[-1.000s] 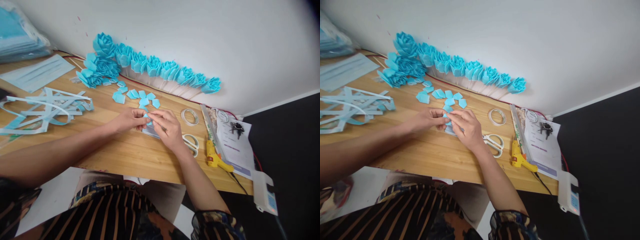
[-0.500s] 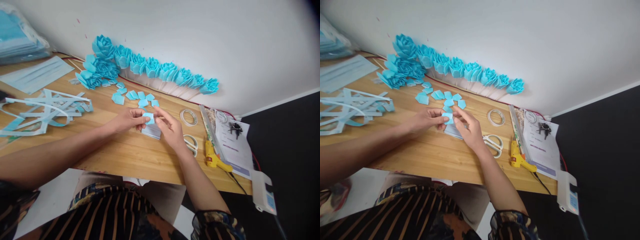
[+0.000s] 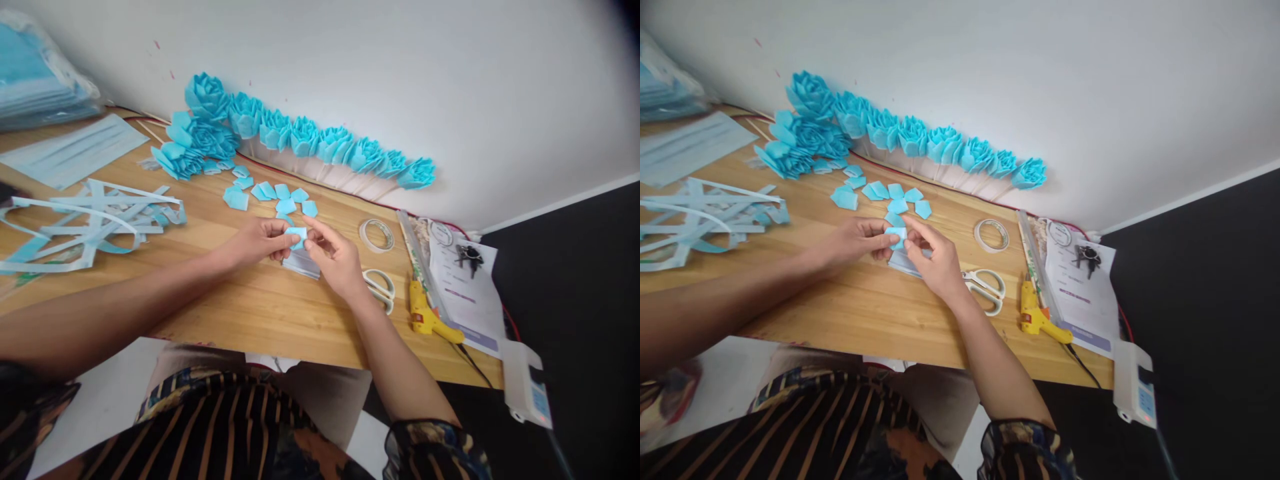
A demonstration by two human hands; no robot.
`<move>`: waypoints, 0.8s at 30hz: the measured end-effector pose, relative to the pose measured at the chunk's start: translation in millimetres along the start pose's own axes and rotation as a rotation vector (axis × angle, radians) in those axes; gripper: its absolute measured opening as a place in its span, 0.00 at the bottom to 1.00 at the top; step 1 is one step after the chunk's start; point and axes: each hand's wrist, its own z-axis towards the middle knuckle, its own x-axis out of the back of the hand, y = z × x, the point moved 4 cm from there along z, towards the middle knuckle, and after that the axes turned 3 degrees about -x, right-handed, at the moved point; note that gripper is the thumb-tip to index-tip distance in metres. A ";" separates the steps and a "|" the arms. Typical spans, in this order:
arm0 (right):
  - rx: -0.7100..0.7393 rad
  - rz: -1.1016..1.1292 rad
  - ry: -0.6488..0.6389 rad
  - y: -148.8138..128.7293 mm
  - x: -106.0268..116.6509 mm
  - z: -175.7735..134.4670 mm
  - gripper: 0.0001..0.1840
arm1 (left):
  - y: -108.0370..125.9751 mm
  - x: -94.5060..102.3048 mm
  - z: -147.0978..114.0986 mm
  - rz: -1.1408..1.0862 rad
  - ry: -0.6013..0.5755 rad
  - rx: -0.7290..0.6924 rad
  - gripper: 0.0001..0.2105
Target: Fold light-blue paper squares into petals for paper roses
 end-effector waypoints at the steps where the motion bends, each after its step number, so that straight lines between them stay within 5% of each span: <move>1: 0.003 0.000 -0.003 0.2 -0.1 0.0 0.23 | 0.2 0.0 -0.1 0.003 0.004 0.001 0.12; 14: -0.020 0.042 -0.012 2.4 -1.5 0.2 0.19 | -2.7 -0.7 -1.5 0.116 0.022 -0.087 0.13; 24: -0.005 0.010 0.015 -0.2 -1.4 -1.2 0.18 | 1.9 0.4 -2.2 0.029 0.046 -0.020 0.11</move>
